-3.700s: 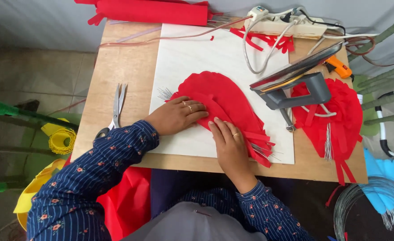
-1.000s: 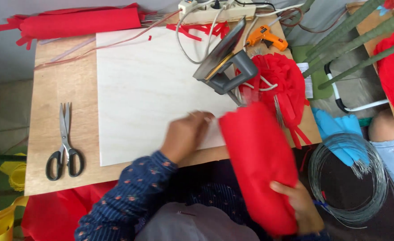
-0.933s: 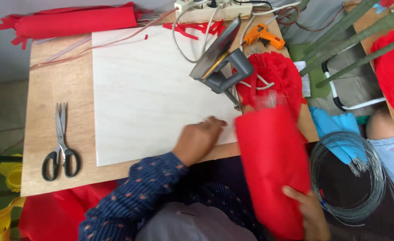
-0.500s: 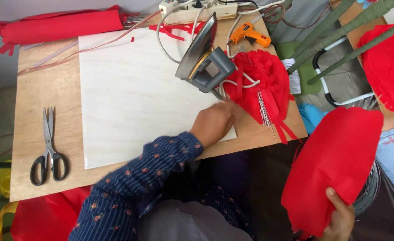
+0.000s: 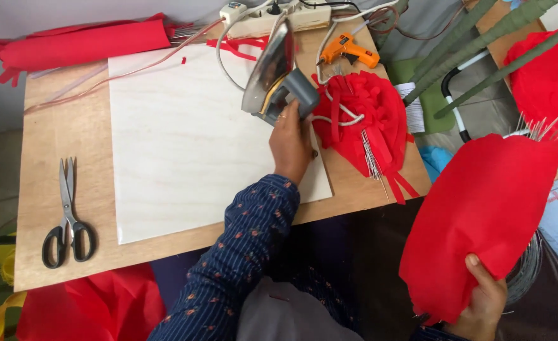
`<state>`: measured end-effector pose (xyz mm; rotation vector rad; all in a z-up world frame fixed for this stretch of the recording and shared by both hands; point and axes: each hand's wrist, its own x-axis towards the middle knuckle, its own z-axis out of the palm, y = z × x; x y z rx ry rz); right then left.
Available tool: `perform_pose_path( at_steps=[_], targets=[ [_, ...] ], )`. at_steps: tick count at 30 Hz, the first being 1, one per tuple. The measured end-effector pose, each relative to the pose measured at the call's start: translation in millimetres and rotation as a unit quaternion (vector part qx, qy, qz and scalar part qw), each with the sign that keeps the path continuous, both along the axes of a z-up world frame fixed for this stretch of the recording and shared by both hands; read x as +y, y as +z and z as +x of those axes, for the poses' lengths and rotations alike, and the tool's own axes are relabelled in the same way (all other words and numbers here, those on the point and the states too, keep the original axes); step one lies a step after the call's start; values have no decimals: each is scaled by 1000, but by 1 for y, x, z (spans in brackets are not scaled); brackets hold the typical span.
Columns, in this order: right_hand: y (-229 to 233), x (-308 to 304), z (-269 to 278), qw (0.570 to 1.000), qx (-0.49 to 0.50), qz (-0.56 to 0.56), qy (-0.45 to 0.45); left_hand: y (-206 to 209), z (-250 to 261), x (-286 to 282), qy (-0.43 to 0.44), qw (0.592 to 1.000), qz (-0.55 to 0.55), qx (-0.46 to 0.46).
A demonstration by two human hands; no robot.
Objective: The person is using an iron to press and flatten red fabric petals on a workbench.
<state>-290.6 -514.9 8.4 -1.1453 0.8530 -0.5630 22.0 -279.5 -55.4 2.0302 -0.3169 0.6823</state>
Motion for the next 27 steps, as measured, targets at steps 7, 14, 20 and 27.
perform_pose_path(
  at_steps=[7,14,20,27],
  targets=[
    [2,0,8,999,-16,-38,22,13,-17,83,-18,1000,-12,-12],
    [-9,-8,19,998,-23,-64,8,51,-29,188,-13,1000,22,-7],
    [18,11,43,996,-48,-68,33,58,-33,224,-14,1000,-4,8],
    [7,-3,48,995,-54,-74,30,33,-30,221,-15,999,49,-12]
  ],
)
